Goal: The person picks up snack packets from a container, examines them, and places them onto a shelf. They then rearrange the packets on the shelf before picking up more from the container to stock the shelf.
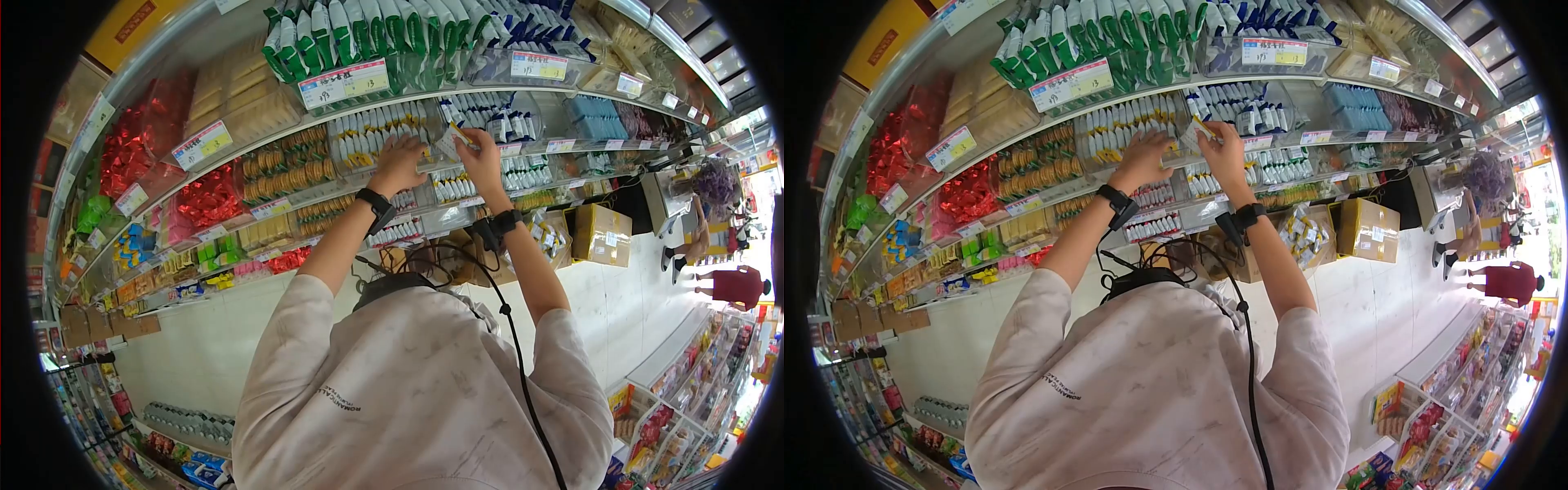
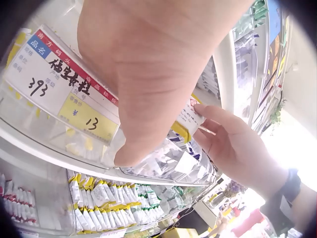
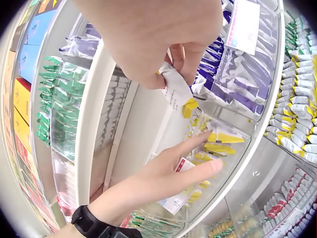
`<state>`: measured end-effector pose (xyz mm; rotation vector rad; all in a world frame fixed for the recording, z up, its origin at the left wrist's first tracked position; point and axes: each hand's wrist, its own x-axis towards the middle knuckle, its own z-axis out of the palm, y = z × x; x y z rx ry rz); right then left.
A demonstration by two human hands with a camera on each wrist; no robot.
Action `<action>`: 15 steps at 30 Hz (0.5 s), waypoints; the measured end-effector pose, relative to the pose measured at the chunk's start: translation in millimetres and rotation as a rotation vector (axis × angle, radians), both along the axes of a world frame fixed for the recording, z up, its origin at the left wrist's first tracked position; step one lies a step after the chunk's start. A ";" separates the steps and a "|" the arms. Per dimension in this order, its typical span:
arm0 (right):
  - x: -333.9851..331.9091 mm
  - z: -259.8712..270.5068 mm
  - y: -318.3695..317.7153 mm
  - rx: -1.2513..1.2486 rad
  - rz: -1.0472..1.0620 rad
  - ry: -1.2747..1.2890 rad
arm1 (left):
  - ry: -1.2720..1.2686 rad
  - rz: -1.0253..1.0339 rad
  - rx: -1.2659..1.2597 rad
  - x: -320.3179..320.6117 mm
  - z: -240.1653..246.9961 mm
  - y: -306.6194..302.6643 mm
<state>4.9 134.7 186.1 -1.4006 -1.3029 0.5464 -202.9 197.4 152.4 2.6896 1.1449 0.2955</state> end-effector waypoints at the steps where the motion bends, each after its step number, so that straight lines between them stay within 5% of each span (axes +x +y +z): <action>1: 0.0 0.6 -0.6 -0.003 0.006 0.007 | 0.023 -0.004 0.006 2.1 1.8 1.7; 15: 8.6 19.3 -27.4 0.013 -0.046 0.053 | -0.046 -0.051 0.026 8.5 -12.8 15.4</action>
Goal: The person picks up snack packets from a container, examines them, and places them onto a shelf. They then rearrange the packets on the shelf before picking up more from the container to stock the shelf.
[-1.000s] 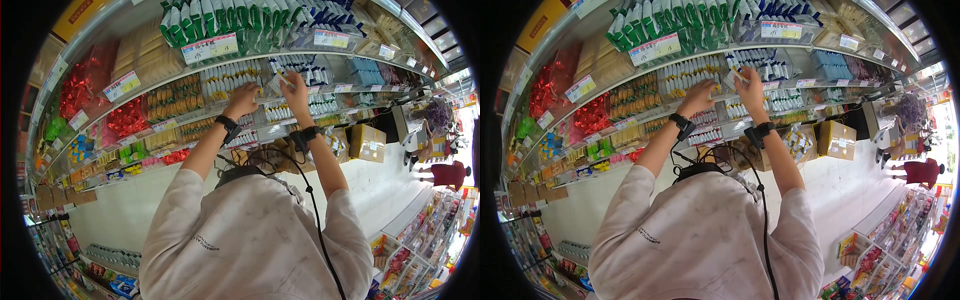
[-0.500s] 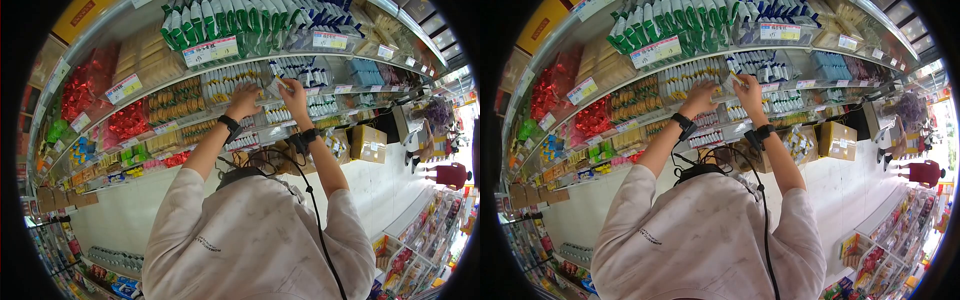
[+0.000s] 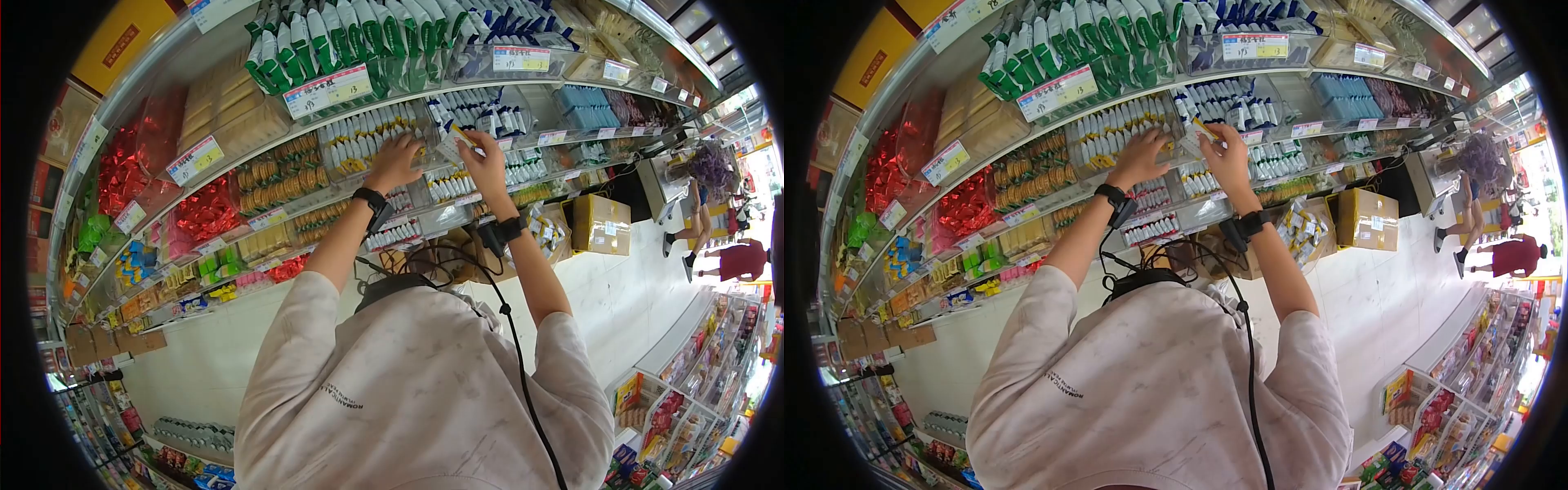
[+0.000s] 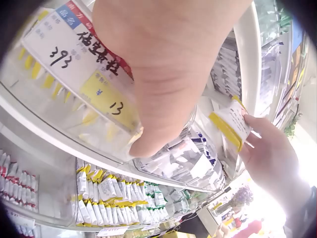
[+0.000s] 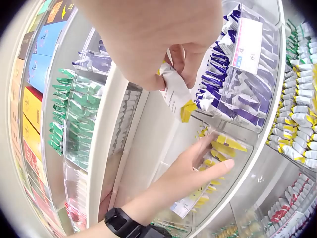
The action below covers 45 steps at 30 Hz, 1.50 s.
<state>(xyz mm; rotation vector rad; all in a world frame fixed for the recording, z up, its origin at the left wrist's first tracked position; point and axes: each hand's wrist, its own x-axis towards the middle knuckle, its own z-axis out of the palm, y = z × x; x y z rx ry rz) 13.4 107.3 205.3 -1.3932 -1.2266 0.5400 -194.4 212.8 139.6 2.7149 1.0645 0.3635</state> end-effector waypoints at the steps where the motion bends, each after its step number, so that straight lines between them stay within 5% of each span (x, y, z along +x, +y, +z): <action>1: 1.8 1.3 -1.9 0.017 -0.002 0.008 | -0.011 -0.023 -0.031 -0.7 2.9 0.6; 6: 16.4 7.3 -16.3 0.018 0.013 0.087 | -0.060 -0.073 -0.168 -5.6 12.5 -1.4; 12: 42.4 11.8 -39.2 0.032 -0.045 0.071 | -0.252 0.118 -0.132 -7.6 24.8 1.0; 15: 59.3 12.9 -58.6 0.019 -0.119 0.016 | 0.004 0.301 -0.095 -29.3 19.4 24.9; 21: 74.1 8.8 -73.4 0.052 -0.190 0.032 | 0.046 0.531 -0.162 -59.2 -6.4 51.6; 35: 76.3 12.3 -98.4 0.041 -0.208 0.139 | 0.212 0.661 -0.264 -64.4 -3.9 101.2; 38: 75.6 14.1 -104.5 0.038 -0.225 0.167 | 0.236 0.658 -0.276 -57.8 20.1 87.5; 45: 80.7 10.6 -112.9 0.045 -0.249 0.153 | 0.206 0.537 -0.217 -61.5 -8.8 109.5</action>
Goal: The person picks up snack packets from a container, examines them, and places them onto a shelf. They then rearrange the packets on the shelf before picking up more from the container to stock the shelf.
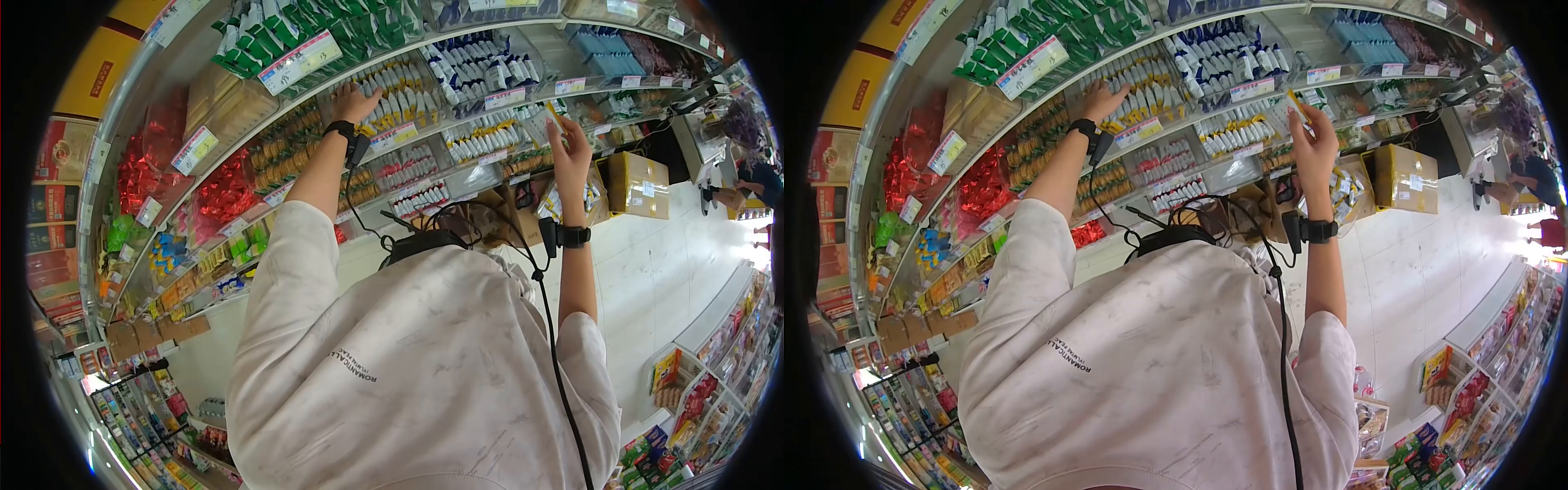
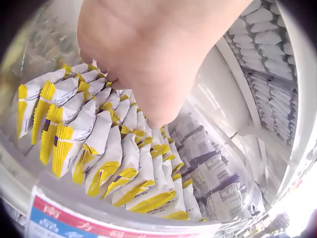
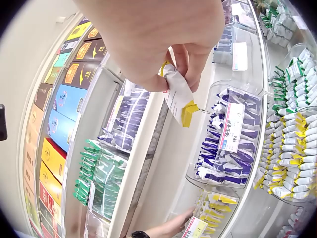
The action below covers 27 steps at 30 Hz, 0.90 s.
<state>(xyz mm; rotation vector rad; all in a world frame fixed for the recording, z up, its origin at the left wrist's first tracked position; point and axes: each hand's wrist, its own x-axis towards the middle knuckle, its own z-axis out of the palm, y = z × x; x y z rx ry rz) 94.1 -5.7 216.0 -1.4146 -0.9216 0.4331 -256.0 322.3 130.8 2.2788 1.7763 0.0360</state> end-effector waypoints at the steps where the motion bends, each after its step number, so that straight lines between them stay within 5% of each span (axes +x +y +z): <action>1: 0.3 1.7 -0.8 -0.011 -0.007 -0.013 | -0.001 -0.004 -0.002 -0.3 0.3 3.1; 27: -1.4 -2.2 -8.0 -0.022 -0.019 -0.014 | 0.034 -0.077 0.121 10.3 4.5 -3.0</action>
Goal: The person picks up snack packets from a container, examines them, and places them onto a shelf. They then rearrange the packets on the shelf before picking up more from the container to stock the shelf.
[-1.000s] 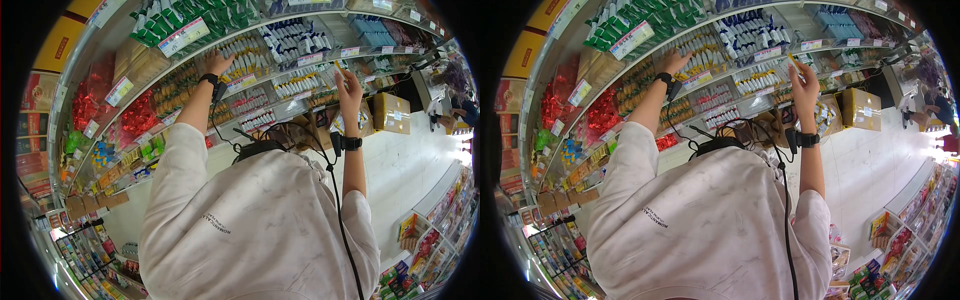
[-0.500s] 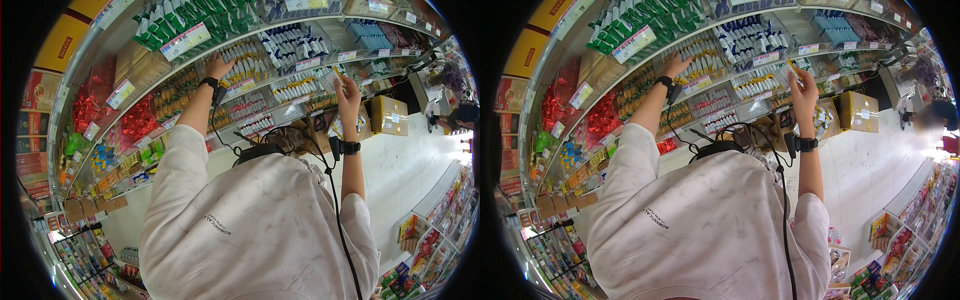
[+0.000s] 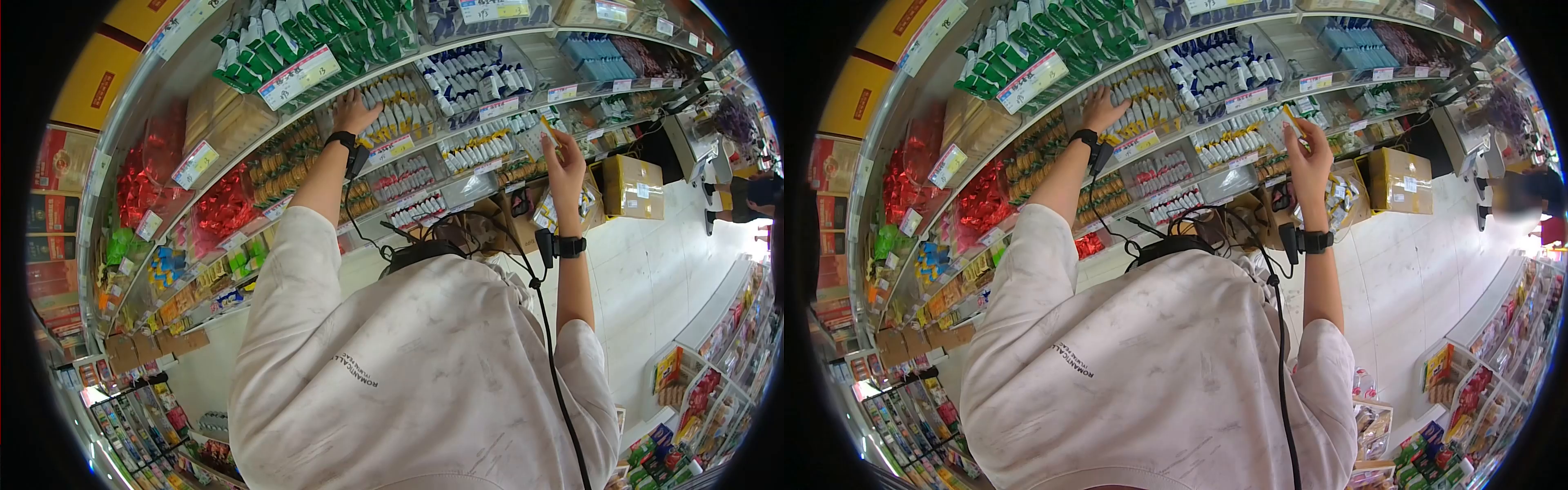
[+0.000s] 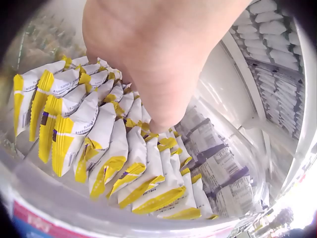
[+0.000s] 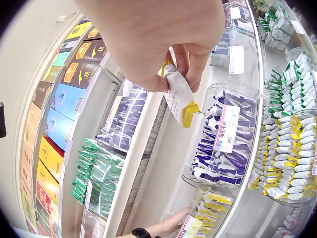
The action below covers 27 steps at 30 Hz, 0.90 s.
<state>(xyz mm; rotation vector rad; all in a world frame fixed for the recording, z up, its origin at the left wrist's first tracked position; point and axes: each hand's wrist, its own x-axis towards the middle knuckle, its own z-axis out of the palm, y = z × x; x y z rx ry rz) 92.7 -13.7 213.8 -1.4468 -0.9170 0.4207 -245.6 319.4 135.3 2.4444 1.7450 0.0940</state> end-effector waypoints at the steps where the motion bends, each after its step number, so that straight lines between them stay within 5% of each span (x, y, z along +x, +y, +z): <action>1: -0.2 0.4 -0.8 0.001 0.003 -0.004 | -0.007 0.001 -0.007 -0.4 -0.5 0.1; 27: -1.3 -1.6 -17.4 -0.067 -0.053 -0.003 | 0.036 -0.105 0.034 30.9 8.3 17.8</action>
